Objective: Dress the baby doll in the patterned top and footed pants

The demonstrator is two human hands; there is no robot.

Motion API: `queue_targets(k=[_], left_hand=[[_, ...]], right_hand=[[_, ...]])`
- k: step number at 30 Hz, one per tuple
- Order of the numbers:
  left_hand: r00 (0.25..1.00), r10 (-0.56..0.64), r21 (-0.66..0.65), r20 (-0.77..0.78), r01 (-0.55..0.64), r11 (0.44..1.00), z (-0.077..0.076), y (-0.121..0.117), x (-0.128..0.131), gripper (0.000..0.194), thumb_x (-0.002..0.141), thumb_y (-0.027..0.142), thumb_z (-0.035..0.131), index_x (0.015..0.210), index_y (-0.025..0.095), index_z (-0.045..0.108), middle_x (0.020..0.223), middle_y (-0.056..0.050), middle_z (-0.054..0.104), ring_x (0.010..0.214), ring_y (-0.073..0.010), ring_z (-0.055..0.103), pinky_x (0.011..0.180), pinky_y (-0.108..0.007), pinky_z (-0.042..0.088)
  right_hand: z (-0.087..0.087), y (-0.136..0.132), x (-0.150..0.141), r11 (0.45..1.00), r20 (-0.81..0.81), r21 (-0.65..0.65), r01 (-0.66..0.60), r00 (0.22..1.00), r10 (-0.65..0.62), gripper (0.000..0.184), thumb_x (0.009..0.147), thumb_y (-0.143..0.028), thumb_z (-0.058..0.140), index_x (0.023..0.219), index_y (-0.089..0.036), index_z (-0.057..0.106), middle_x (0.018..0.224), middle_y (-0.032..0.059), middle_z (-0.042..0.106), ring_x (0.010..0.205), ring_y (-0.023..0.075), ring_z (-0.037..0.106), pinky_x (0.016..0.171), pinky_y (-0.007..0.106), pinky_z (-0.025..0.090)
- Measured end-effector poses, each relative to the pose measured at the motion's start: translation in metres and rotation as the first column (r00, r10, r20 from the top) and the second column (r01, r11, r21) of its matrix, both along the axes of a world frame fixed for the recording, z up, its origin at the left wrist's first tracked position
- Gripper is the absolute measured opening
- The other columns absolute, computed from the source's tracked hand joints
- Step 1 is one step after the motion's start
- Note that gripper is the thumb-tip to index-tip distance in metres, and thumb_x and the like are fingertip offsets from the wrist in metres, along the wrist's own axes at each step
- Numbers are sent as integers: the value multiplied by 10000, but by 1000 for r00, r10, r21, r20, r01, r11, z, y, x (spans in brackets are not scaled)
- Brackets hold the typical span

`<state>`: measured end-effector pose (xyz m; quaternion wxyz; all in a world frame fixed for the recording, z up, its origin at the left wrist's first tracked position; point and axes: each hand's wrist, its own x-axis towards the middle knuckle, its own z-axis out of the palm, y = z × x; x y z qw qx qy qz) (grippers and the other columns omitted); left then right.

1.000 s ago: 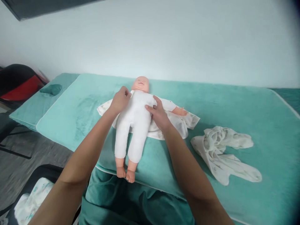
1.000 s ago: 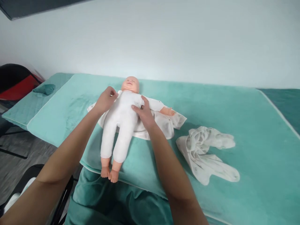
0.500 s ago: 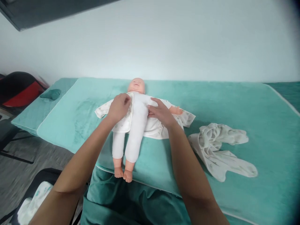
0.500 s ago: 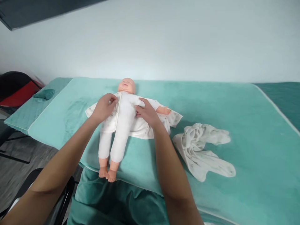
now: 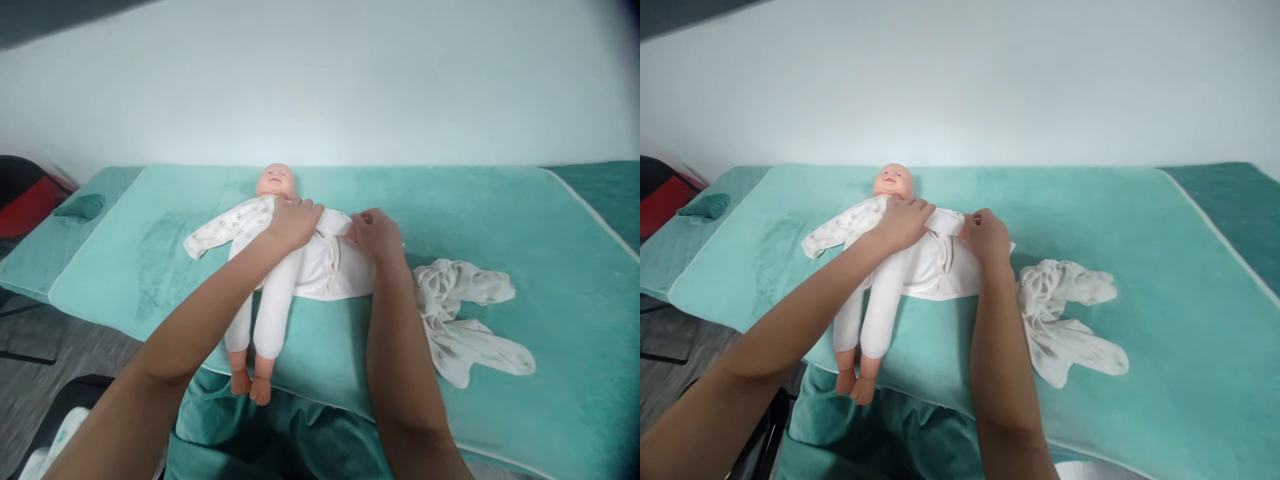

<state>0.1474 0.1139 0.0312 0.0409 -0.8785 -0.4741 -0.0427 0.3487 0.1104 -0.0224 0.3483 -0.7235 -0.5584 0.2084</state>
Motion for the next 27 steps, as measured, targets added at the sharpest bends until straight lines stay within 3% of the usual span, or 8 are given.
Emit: queue_targets(k=[5,10,12,15,18,20,24,27], left_hand=[[993,-67,-9,-95,67,998,-13,8,35,452,851,58,660,1280,195,624,1247,-155,684,1166,-341,619,1087,-575,372],[995,-68,28,-76,71,997,4,19,25,422,856,21,613,1250,171,600,1224,-161,671,1120,-320,618,929,-458,462],[997,-50,65,-51,53,996,14,20,15,415,848,1,589,1228,168,591,1207,-158,664,1086,-310,616,888,-438,469],[999,-43,107,-3,43,993,21,20,3,360,874,7,534,1193,164,590,1173,-161,658,1051,-300,607,882,-444,469],[999,-53,153,-10,54,987,22,19,-1,351,902,15,478,1189,173,604,1156,-157,656,1055,-294,594,907,-461,465],[997,-53,164,-49,60,985,22,18,-1,365,900,12,471,1188,178,622,1157,-159,656,1071,-302,586,917,-481,458],[990,-11,134,-142,31,991,29,14,-3,402,868,-2,513,1192,187,657,1185,-162,666,1122,-316,587,956,-514,442],[968,30,82,-249,-10,997,37,10,-4,406,840,-3,565,1169,202,687,1169,-138,689,1144,-315,596,1006,-531,415]], right_hand=[[6,-1,-5,994,-263,109,28,965,1,210,867,-416,583,922,-218,630,967,95,753,871,233,702,821,385,551],[17,-3,6,957,-732,249,152,677,82,356,958,-557,413,956,-239,573,1029,86,738,912,215,746,764,362,596],[15,-3,10,957,-703,215,193,711,15,382,973,-559,368,955,-241,580,1055,99,741,947,230,743,759,370,592],[7,-1,7,984,-349,97,148,931,-105,294,914,-489,507,948,-224,631,1069,133,749,993,286,723,795,402,560],[-1,-2,0,996,48,-83,-40,998,44,304,851,-470,597,965,-206,698,1033,169,759,986,343,703,813,425,502],[-4,-2,-4,979,139,-145,-141,977,161,296,845,-468,607,928,-205,715,989,172,758,921,331,690,778,403,469],[0,-2,0,994,56,-57,-90,994,94,214,842,-357,616,673,-230,583,733,70,658,720,224,568,688,345,406],[7,-4,6,998,-398,49,38,917,-16,319,835,-372,659,620,-248,460,563,-34,446,587,155,424,589,304,376]])
